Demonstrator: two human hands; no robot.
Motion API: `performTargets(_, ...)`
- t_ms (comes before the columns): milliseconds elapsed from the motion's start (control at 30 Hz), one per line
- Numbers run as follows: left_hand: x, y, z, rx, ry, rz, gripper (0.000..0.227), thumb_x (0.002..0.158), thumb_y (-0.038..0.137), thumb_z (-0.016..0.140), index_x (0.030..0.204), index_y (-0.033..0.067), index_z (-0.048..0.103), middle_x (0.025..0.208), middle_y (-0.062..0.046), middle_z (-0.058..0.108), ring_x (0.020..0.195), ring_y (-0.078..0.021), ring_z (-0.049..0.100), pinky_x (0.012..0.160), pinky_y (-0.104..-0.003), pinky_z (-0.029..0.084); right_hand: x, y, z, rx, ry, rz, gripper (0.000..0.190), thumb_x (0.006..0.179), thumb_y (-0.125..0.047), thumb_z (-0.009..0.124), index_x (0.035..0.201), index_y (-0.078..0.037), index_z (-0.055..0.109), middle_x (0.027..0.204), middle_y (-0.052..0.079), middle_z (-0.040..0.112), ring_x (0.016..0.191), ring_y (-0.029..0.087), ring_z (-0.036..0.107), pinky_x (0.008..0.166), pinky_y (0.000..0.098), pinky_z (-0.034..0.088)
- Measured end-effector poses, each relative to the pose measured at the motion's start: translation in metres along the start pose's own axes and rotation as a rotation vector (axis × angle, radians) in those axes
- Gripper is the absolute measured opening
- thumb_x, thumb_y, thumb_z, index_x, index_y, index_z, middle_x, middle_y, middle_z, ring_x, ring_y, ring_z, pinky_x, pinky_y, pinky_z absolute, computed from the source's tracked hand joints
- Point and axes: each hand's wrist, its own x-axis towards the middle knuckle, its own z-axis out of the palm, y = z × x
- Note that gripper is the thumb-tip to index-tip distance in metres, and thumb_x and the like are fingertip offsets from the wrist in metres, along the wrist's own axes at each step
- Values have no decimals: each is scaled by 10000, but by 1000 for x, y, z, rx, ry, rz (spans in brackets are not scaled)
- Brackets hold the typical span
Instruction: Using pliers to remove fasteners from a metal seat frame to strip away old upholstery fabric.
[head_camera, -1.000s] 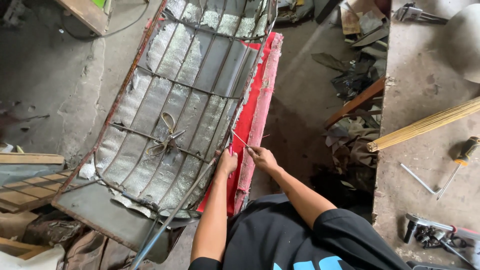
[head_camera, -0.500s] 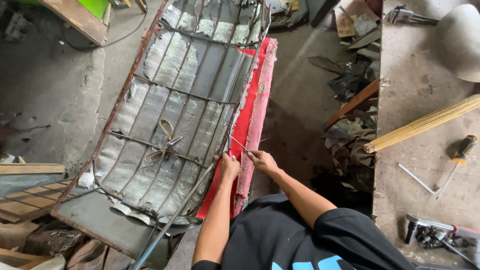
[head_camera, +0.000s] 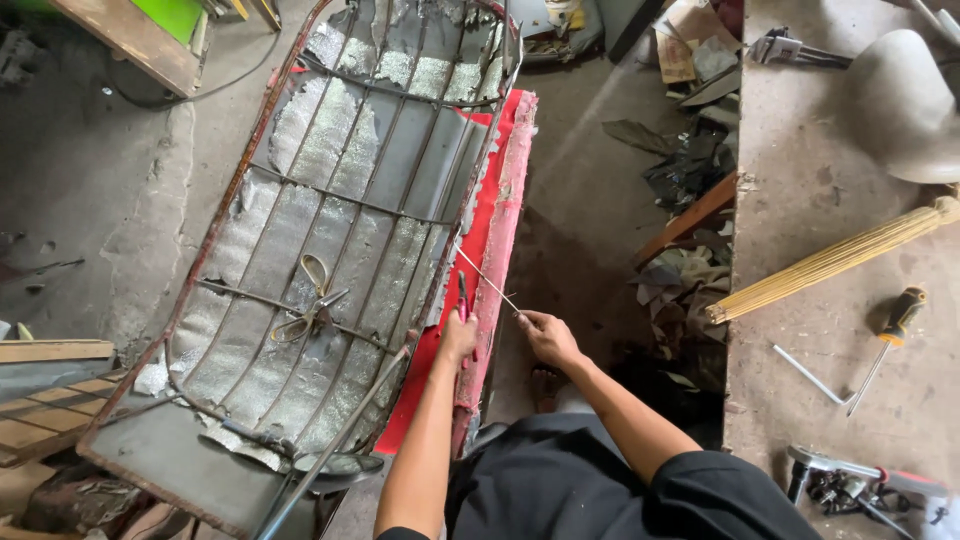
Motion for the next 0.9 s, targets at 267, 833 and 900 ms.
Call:
performTargets(267, 54, 23, -16, 124, 82, -26, 355, 954, 321, 568, 1197, 92, 691, 1044, -195, 758, 1090, -374, 733, 891, -484, 562, -11, -16, -12, -11, -55, 6, 439, 1020, -520, 535, 1364, -314, 716, 1184, 220, 764, 1215, 452, 664, 1053, 575, 524)
performTargets(833, 26, 74, -22, 243, 62, -95, 448, 995, 371, 490, 1290, 99, 688, 1257, -198, 742, 1270, -371, 664, 1050, -497, 528, -20, -27, -31, 27, -59, 32, 447, 1020, -521, 528, 1381, -327, 705, 1101, 160, 802, 1218, 398, 681, 1055, 543, 526)
performTargets(900, 13, 87, -28, 301, 36, -127, 505, 1009, 336, 449, 1353, 23, 644, 1336, -231, 704, 1314, -389, 631, 1090, -513, 508, -33, -39, -37, -7, -60, 28, 439, 1023, -531, 535, 1371, -335, 715, 1168, 198, 776, 1228, 438, 662, 1050, 564, 522)
